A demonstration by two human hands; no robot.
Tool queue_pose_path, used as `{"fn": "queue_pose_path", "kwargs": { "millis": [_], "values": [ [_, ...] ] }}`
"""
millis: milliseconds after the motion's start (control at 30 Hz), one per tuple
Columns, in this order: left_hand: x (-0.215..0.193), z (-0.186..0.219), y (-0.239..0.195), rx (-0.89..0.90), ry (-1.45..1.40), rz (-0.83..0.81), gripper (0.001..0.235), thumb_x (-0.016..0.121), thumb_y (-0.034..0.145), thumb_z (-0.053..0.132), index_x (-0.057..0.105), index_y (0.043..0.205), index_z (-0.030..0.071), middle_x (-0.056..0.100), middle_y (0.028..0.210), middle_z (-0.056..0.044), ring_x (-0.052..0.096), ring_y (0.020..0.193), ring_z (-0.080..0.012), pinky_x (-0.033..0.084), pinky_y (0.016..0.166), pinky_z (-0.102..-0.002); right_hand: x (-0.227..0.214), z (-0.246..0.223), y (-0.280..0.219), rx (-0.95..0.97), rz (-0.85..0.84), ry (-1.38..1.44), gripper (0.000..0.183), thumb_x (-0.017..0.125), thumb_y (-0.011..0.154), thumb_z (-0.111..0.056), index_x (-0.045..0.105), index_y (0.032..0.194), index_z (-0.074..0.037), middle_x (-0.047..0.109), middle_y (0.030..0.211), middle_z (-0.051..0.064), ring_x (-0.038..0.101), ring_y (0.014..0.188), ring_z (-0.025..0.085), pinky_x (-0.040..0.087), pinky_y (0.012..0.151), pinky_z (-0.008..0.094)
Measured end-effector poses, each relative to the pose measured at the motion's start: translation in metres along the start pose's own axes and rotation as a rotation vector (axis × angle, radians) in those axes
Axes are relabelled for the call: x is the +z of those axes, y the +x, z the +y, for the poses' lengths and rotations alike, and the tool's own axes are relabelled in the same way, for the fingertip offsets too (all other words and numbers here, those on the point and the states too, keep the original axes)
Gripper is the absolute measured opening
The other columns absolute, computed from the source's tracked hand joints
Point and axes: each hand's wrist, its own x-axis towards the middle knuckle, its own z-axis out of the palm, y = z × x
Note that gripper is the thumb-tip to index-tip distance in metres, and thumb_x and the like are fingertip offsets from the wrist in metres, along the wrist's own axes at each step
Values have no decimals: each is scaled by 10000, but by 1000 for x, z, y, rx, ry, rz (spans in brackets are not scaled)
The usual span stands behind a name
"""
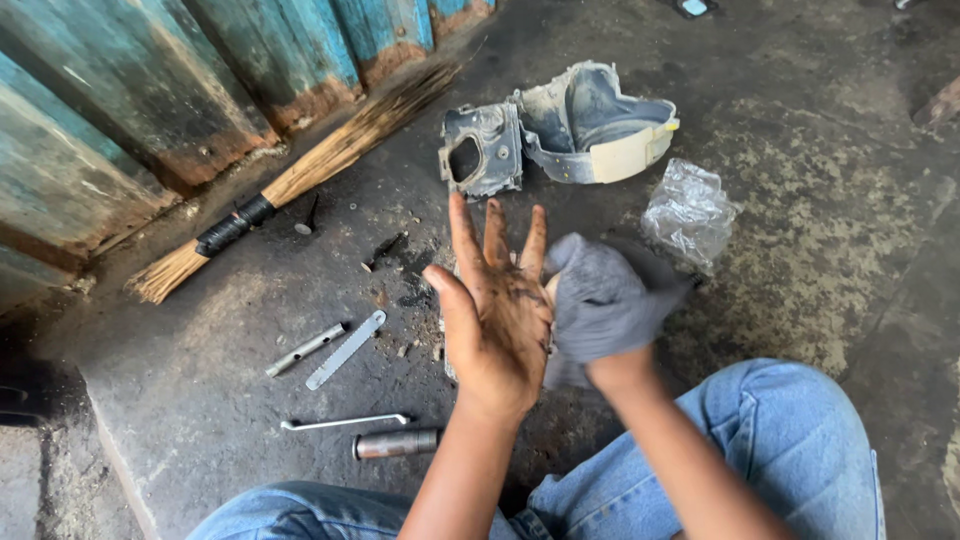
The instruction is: The person sits on the floor and works on a disassembled engine cylinder head. They use a screwdriver to adjust internal components, wipe the part with a cloth, and handle small springs and bolts. The person also cleans their hands with the cloth during the process.
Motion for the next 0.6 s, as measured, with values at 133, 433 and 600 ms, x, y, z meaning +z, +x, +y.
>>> {"fn": "queue_pose_path", "kwargs": {
  "millis": [133,433,600],
  "values": [
    [-9,-6,0,-84,-83,40,951,356,954,784,-15,1679,293,-83,1773,-164,175,1608,-424,371,1128,-506,11,6,-11,-158,107,-96,265,680,978,-95,587,1206,3,641,1138,125,629,1062,239,527,944,375],
    [-17,10,5,-259,-268,-138,1040,271,928,850,205,1682,136,233,1719,-238,250,1590,-424,331,1227,-576,-21,-6,24,192,287,635,299,556,1137,-336,610,1124,-42,655,1044,88,657,935,197,566,828,360],
    [-16,28,12,-158,-292,-36,1029,226,912,842,177,1693,174,254,1715,-219,240,1593,-378,220,1280,-530,-38,25,17,215,-133,-77,375,441,1066,-269,546,1324,-18,660,1204,124,643,1051,219,530,988,341]
  ]
}}
